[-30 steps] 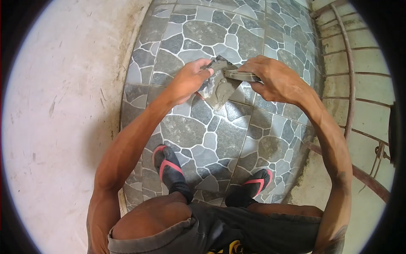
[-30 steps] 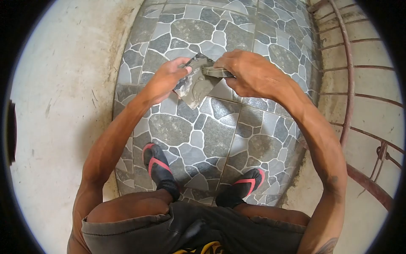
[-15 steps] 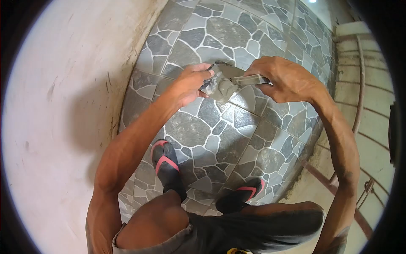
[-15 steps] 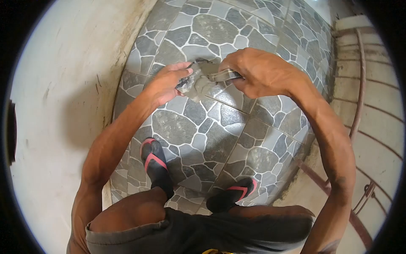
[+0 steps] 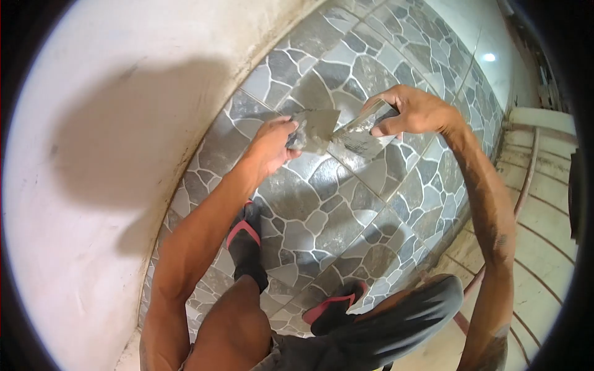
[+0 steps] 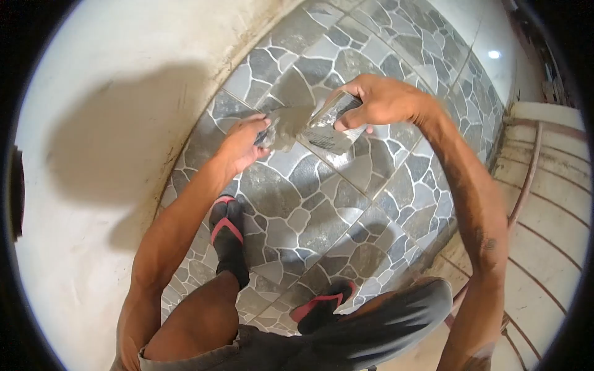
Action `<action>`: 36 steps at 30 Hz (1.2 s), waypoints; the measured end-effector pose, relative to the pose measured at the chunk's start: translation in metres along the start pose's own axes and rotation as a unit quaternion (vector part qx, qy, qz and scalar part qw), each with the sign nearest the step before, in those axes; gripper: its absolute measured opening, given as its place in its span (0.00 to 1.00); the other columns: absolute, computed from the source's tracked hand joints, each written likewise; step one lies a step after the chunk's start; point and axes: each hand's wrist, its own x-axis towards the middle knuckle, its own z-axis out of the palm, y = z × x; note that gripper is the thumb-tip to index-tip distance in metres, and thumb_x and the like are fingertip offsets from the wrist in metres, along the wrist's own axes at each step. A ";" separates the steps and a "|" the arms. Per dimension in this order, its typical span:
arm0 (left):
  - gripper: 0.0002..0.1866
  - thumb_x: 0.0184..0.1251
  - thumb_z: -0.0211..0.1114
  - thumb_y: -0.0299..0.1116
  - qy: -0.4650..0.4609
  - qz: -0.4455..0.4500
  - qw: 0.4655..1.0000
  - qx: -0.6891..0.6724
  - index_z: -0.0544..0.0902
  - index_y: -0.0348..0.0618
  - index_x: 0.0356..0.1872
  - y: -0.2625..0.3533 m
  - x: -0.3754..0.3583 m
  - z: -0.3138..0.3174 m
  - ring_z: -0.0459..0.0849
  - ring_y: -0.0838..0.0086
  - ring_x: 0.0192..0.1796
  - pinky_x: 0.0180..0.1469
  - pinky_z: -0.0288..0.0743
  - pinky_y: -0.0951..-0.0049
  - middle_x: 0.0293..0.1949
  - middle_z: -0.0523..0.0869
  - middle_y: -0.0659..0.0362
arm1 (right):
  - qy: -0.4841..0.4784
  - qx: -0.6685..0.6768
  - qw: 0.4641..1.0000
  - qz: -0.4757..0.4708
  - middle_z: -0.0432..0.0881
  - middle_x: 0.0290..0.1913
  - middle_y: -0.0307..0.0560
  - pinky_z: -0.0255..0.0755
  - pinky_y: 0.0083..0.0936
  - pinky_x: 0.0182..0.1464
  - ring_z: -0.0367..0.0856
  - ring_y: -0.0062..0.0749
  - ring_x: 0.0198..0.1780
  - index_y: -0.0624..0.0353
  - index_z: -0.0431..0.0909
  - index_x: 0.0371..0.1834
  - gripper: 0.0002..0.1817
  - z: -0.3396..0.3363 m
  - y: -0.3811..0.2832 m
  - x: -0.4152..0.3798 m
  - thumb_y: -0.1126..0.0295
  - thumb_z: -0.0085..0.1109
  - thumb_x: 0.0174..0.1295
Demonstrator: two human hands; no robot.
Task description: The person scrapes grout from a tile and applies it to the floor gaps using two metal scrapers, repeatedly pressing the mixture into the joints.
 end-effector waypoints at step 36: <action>0.19 0.77 0.54 0.27 0.074 -0.018 0.995 -0.071 0.71 0.33 0.65 -0.024 -0.177 -0.128 0.83 0.78 0.51 0.55 0.76 0.76 0.53 0.84 0.55 | 0.376 -0.444 0.805 -0.111 0.86 0.38 0.62 0.75 0.46 0.55 0.85 0.55 0.44 0.66 0.82 0.37 0.16 -0.062 0.032 0.290 0.62 0.61 0.53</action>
